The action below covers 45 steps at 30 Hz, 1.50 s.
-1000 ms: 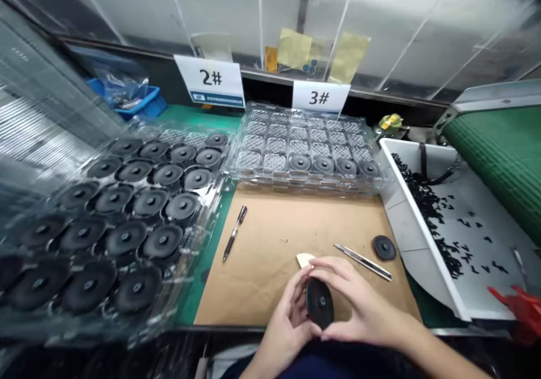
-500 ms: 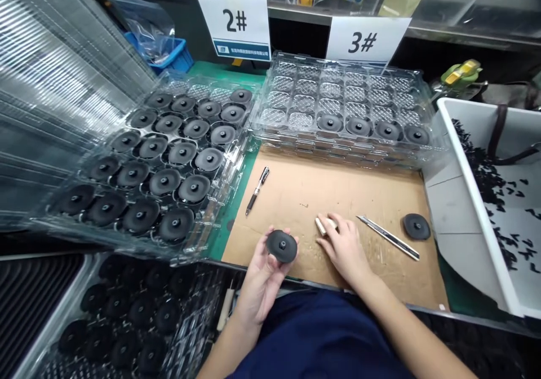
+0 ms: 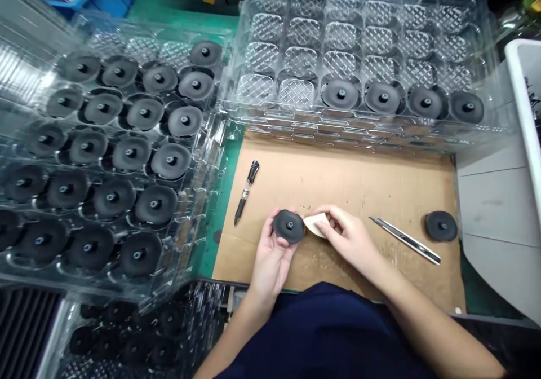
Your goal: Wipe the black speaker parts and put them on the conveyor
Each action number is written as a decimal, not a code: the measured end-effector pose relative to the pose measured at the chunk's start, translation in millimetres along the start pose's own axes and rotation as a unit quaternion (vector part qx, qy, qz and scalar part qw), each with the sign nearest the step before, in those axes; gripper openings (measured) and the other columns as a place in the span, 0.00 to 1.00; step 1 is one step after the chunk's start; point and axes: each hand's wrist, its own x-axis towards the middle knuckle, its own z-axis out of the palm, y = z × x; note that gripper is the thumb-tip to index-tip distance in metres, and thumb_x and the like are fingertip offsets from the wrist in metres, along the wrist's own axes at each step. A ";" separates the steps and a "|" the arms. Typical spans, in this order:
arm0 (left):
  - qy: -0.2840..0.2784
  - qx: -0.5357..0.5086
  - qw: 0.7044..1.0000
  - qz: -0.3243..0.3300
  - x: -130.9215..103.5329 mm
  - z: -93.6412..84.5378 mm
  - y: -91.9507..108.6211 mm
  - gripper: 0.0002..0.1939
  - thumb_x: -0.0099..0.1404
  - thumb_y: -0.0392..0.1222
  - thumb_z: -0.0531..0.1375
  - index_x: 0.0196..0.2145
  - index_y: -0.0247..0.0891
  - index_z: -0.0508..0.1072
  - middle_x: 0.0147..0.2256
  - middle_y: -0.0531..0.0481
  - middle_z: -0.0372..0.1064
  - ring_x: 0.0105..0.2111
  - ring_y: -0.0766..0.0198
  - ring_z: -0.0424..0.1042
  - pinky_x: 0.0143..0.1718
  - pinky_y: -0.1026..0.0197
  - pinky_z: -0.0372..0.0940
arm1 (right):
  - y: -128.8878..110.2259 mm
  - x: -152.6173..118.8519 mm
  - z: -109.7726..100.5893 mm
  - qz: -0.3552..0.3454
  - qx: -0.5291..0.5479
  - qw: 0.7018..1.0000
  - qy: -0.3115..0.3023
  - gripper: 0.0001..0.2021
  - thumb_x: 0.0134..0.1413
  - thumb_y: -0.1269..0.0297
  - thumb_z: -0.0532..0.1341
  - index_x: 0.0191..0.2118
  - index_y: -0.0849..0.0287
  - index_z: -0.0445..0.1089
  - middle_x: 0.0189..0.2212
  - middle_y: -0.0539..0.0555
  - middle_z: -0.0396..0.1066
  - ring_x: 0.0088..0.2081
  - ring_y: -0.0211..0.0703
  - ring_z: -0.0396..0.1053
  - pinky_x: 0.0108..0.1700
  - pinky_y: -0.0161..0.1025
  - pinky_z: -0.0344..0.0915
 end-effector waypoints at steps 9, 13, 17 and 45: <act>0.028 0.018 0.999 -0.013 -0.9 1.2 -1.5 0.27 0.54 0.38 0.66 0.51 0.47 0.65 0.53 0.47 0.66 0.54 0.59 0.65 0.54 0.59 0.61 | -17.0 4.6 11.5 -0.009 0.014 0.999 -0.035 0.08 0.58 0.64 0.54 0.36 0.56 0.70 0.27 0.48 0.71 0.23 0.35 0.63 0.28 0.32 0.59; 0.024 0.016 0.999 -0.016 0.0 0.0 -2.4 0.27 0.53 0.40 0.67 0.50 0.48 0.65 0.52 0.48 0.66 0.52 0.57 0.67 0.52 0.58 0.63 | -16.5 0.1 11.2 0.000 0.018 0.999 -0.032 0.09 0.59 0.64 0.53 0.39 0.56 0.70 0.28 0.51 0.72 0.25 0.36 0.64 0.29 0.33 0.61; 0.020 0.018 1.000 -0.016 -0.2 -0.6 -1.8 0.27 0.53 0.40 0.66 0.50 0.47 0.65 0.53 0.47 0.65 0.54 0.57 0.65 0.53 0.58 0.62 | -15.1 0.6 10.9 0.002 0.019 0.999 -0.046 0.08 0.58 0.63 0.56 0.38 0.54 0.72 0.25 0.47 0.72 0.22 0.34 0.64 0.27 0.31 0.60; 0.009 0.029 1.000 -0.006 -0.9 -0.9 -1.3 0.25 0.59 0.39 0.62 0.54 0.47 0.63 0.54 0.45 0.65 0.54 0.60 0.65 0.53 0.60 0.63 | -32.5 15.2 9.1 -0.133 -0.042 0.987 -0.081 0.07 0.58 0.71 0.56 0.37 0.58 0.72 0.33 0.51 0.74 0.36 0.39 0.71 0.41 0.34 0.64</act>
